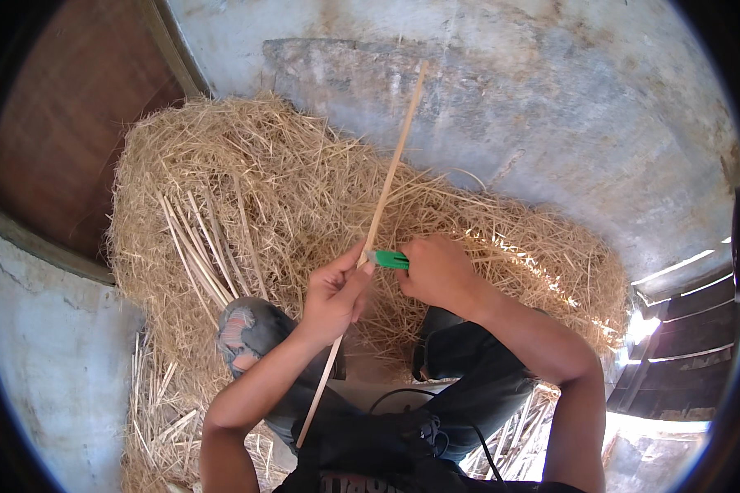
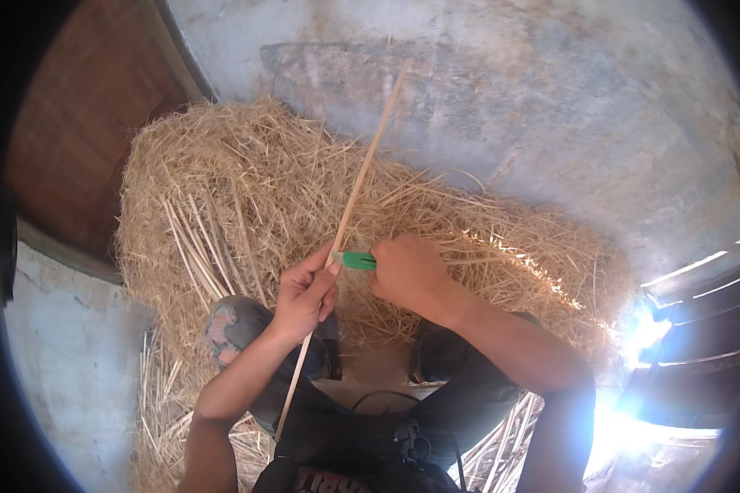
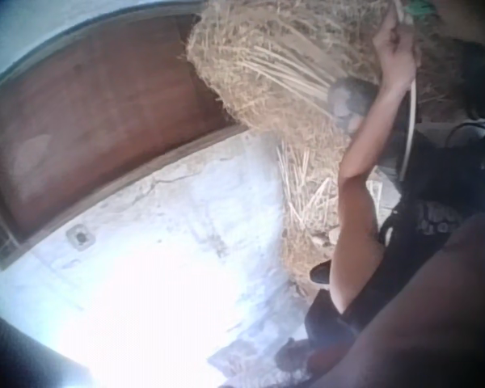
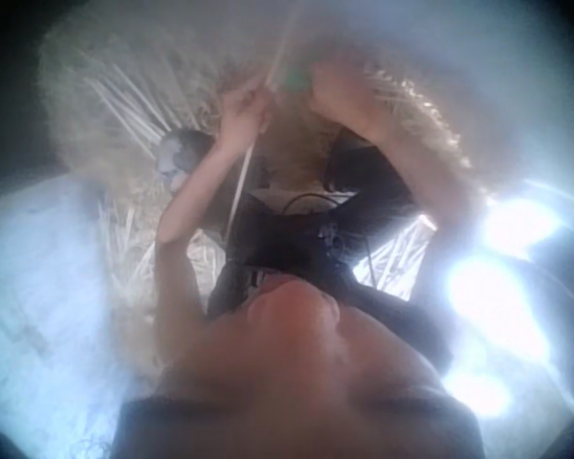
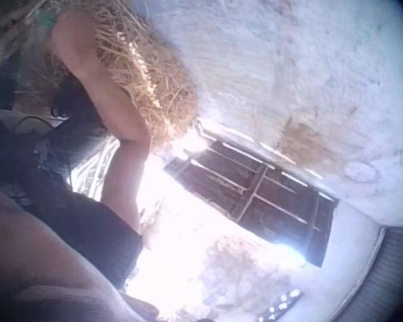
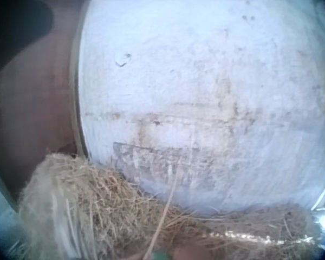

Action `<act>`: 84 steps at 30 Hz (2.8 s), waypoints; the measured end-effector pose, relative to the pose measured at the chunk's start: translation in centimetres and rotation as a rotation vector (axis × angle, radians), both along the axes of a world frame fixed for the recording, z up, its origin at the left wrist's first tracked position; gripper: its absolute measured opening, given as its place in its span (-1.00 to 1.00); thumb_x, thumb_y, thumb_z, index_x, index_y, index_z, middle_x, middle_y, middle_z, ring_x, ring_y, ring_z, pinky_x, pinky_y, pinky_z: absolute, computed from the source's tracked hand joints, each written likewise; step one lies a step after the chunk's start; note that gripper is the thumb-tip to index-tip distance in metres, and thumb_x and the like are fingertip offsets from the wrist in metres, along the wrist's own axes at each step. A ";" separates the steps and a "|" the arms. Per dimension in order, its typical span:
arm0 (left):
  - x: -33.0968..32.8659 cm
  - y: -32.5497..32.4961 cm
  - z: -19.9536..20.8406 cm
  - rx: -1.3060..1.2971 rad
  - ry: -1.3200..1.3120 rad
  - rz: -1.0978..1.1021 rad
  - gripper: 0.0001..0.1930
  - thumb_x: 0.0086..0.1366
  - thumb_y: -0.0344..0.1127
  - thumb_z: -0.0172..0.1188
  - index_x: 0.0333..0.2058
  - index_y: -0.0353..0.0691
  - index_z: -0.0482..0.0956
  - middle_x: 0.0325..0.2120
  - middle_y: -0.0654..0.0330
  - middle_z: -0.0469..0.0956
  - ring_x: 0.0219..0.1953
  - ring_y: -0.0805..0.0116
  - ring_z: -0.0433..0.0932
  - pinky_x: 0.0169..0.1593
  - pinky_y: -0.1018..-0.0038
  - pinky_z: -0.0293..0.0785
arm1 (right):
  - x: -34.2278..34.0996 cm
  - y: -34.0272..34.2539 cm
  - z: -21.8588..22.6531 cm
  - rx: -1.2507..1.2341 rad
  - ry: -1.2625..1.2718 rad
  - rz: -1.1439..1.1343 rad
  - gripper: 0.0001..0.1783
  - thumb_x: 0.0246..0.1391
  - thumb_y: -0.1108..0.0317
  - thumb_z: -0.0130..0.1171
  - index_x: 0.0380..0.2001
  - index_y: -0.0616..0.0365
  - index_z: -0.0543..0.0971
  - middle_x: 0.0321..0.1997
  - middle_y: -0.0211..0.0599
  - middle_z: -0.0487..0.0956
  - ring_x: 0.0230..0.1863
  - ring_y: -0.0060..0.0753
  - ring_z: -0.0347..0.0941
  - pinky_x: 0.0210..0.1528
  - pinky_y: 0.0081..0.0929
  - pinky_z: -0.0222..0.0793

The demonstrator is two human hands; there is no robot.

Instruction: The person shaves a thin wood strip using a small utility knife by pulling the blade along the length of the strip.

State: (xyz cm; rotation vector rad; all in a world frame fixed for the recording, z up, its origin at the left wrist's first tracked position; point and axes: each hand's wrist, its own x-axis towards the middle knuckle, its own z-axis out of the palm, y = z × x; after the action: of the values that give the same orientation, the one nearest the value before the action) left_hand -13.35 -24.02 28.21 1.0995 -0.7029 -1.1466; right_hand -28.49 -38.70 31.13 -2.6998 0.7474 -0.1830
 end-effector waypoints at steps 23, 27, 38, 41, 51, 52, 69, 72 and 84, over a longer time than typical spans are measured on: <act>-0.4 0.0 0.1 0.026 -0.109 0.015 -0.48 0.52 -0.39 0.14 0.40 -0.25 0.35 -0.66 0.43 0.40 -0.72 0.71 0.24 -0.64 0.64 0.17 | 1.1 0.2 0.2 0.027 0.101 -0.112 -0.86 -0.07 0.40 0.29 -0.42 0.23 0.69 -0.45 0.08 0.64 -0.34 0.16 0.64 -0.20 0.00 0.59; -0.6 1.3 -0.2 0.056 -0.199 -0.025 -0.48 0.51 -0.41 0.16 0.40 -0.24 0.36 -0.65 0.43 0.42 -0.71 0.72 0.27 -0.64 0.64 0.17 | 1.7 -3.8 1.0 0.134 0.060 -0.295 -0.86 -0.05 0.41 0.28 -0.44 0.28 0.68 -0.48 0.07 0.63 -0.37 0.11 0.65 -0.22 -0.03 0.59; -2.3 3.5 -0.6 -0.148 -0.402 -0.469 -0.47 0.42 -0.47 0.27 0.34 -0.29 0.45 -0.60 0.46 0.41 -0.55 0.73 0.33 -0.47 0.64 0.25 | -16.1 -23.0 -5.3 -0.132 -0.180 -0.991 -0.70 0.02 0.25 0.32 -0.35 0.34 0.66 -0.28 0.21 0.70 -0.15 0.22 0.68 -0.09 -0.05 0.59; -2.9 2.4 0.8 0.024 -0.324 -0.382 -0.51 0.46 -0.45 0.22 0.33 -0.32 0.44 -0.62 0.45 0.41 -0.59 0.74 0.34 -0.52 0.66 0.24 | -16.3 -22.1 -3.5 -0.160 -0.557 -0.954 -0.62 0.07 0.13 0.40 -0.24 0.26 0.68 -0.51 -0.14 0.62 -0.44 -0.18 0.56 -0.30 -0.20 0.48; -3.0 1.0 -0.6 -0.019 -0.175 -0.394 -0.54 0.55 -0.35 0.11 0.35 -0.29 0.35 -0.64 0.42 0.39 -0.61 0.68 0.36 -0.50 0.65 0.27 | -6.2 -11.0 3.8 0.665 -0.737 -0.612 -0.55 0.34 0.01 0.28 -0.04 0.23 0.68 -0.73 -0.72 0.16 -0.75 -0.73 0.01 -0.64 -0.57 -0.08; -3.0 1.0 -0.7 -0.032 -0.179 -0.402 -0.54 0.55 -0.34 0.11 0.35 -0.29 0.36 -0.64 0.42 0.40 -0.61 0.67 0.37 -0.50 0.65 0.28 | -5.5 -10.6 3.6 0.692 -0.736 -0.552 -0.56 0.35 0.02 0.27 -0.05 0.23 0.67 -0.73 -0.73 0.15 -0.75 -0.73 0.00 -0.64 -0.56 -0.07; -1.0 0.2 0.2 -0.051 -0.094 -0.292 -0.84 0.58 -0.37 0.01 -0.06 -0.35 0.48 -0.60 0.35 0.44 -0.62 0.67 0.36 -0.51 0.65 0.31 | -1.5 -4.5 3.5 0.756 -0.478 -0.312 -0.48 0.29 -0.12 0.29 -0.39 0.18 0.76 -0.74 -0.63 0.25 -0.70 -0.66 0.17 -0.58 -0.47 0.05; -0.7 0.2 0.1 -0.060 -0.097 -0.280 -0.81 0.58 -0.35 0.02 -0.04 -0.37 0.49 -0.60 0.35 0.44 -0.63 0.67 0.36 -0.51 0.65 0.30 | -1.1 -4.4 3.0 0.730 -0.485 -0.254 -0.45 0.28 -0.17 0.29 -0.40 0.17 0.76 -0.73 -0.62 0.27 -0.69 -0.65 0.17 -0.57 -0.46 0.07; -0.3 0.5 0.8 0.060 -0.231 -0.336 -0.65 0.57 -0.23 0.11 0.20 -0.25 0.55 -0.57 0.40 0.46 -0.63 0.70 0.37 -0.52 0.68 0.30 | -2.1 -7.7 2.4 0.674 -0.626 -0.394 -0.37 0.35 -0.22 0.18 -0.41 0.22 0.65 -0.75 -0.64 0.19 -0.73 -0.69 0.09 -0.62 -0.54 0.02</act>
State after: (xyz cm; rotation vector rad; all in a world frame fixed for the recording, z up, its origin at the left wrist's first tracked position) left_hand -13.63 -23.48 29.04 1.2065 -1.0694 -1.3431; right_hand -30.62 -46.35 33.53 -1.7015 0.9124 -0.6893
